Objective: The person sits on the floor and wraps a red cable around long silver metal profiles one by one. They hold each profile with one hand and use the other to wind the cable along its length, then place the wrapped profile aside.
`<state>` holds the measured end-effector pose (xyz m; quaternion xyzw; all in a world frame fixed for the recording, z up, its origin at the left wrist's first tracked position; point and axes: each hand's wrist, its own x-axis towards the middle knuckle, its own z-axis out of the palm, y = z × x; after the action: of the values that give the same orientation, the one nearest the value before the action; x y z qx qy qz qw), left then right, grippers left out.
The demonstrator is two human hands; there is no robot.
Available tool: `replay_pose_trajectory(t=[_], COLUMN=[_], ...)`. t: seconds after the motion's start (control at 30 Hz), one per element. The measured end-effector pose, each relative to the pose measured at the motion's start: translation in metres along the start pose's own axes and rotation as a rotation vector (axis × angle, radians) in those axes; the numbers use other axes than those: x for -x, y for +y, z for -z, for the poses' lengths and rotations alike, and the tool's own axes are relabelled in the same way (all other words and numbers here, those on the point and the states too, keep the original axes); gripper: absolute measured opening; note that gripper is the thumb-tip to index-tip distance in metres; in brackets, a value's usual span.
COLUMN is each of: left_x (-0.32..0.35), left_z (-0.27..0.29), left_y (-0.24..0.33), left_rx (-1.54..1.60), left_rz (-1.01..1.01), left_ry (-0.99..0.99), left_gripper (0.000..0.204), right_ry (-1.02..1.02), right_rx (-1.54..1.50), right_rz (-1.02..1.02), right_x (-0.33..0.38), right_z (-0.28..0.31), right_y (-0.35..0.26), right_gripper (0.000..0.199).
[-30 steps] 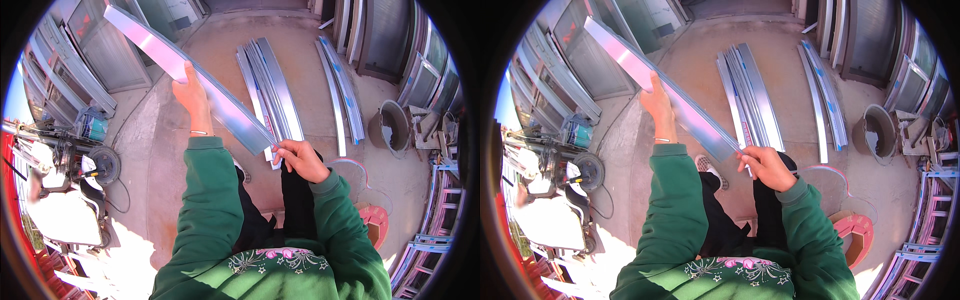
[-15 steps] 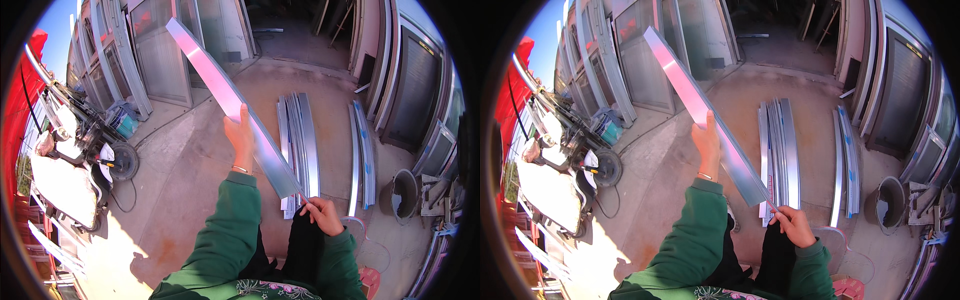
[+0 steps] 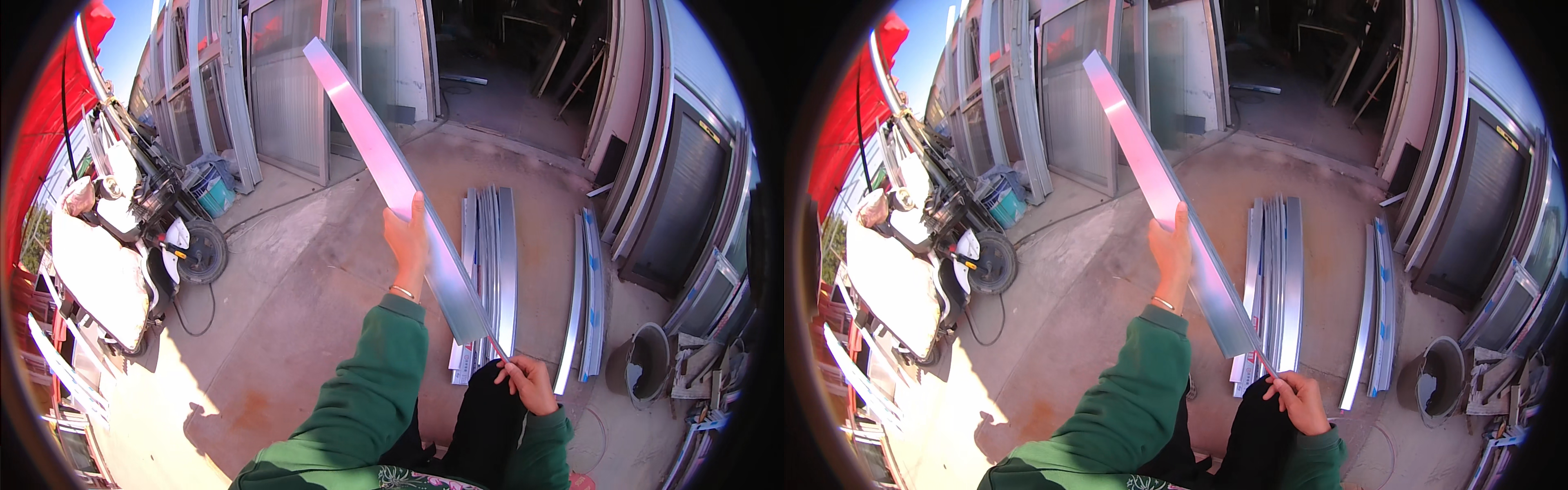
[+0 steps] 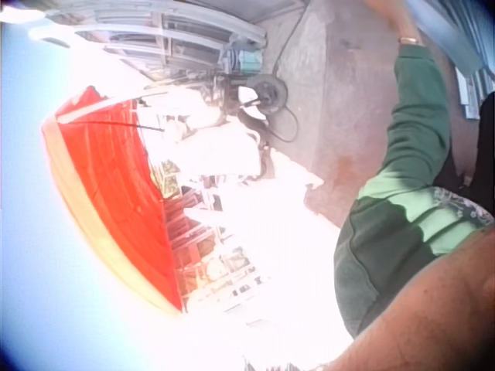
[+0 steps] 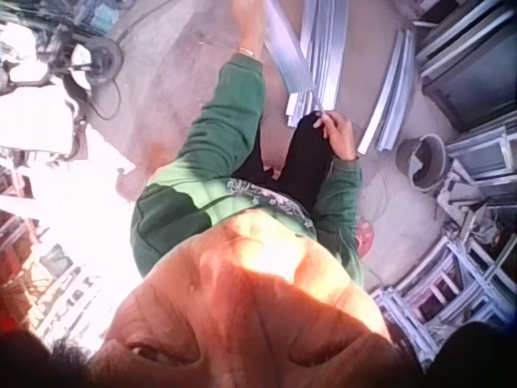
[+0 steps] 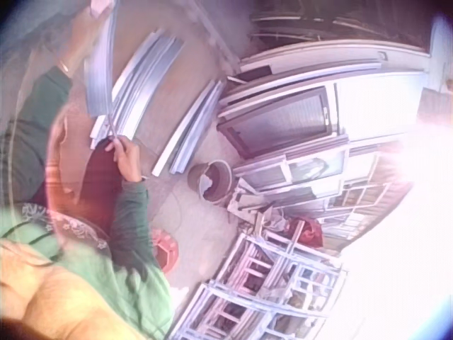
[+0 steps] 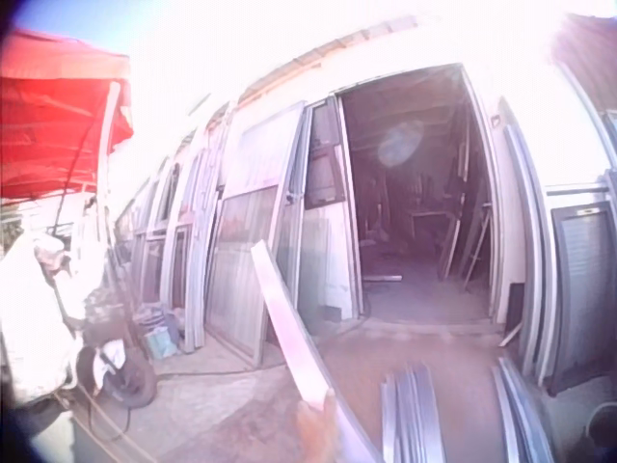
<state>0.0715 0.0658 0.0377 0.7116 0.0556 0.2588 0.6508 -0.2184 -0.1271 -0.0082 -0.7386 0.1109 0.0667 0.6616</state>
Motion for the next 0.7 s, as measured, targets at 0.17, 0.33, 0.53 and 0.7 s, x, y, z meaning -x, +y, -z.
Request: replay_pose_trajectory(t=[0.17, 0.33, 0.53, 0.7], left_x=[0.007, 0.009, 0.012, 0.018], left_z=[-0.008, -0.008, -0.012, -0.019], left_y=[-0.001, 0.003, 0.001, 0.001], left_rx=[0.003, 0.004, 0.023, -0.001], left_rz=[-0.008, -0.022, -0.004, -0.026], left_ry=[0.013, 0.015, 0.039, 0.017], left_gripper=[0.064, 0.064, 0.065, 0.066], right_ry=[0.120, 0.039, 0.054, 0.043], right_rx=[0.051, -0.029, 0.007, -0.059], right_rz=[0.146, 0.174, 0.033, 0.241], right_x=[-0.014, -0.023, -0.009, -0.029], right_z=[-0.008, -0.015, 0.005, -0.009], right_y=[0.003, 0.000, 0.001, 0.000], right_gripper=[0.019, 0.020, 0.021, 0.020])
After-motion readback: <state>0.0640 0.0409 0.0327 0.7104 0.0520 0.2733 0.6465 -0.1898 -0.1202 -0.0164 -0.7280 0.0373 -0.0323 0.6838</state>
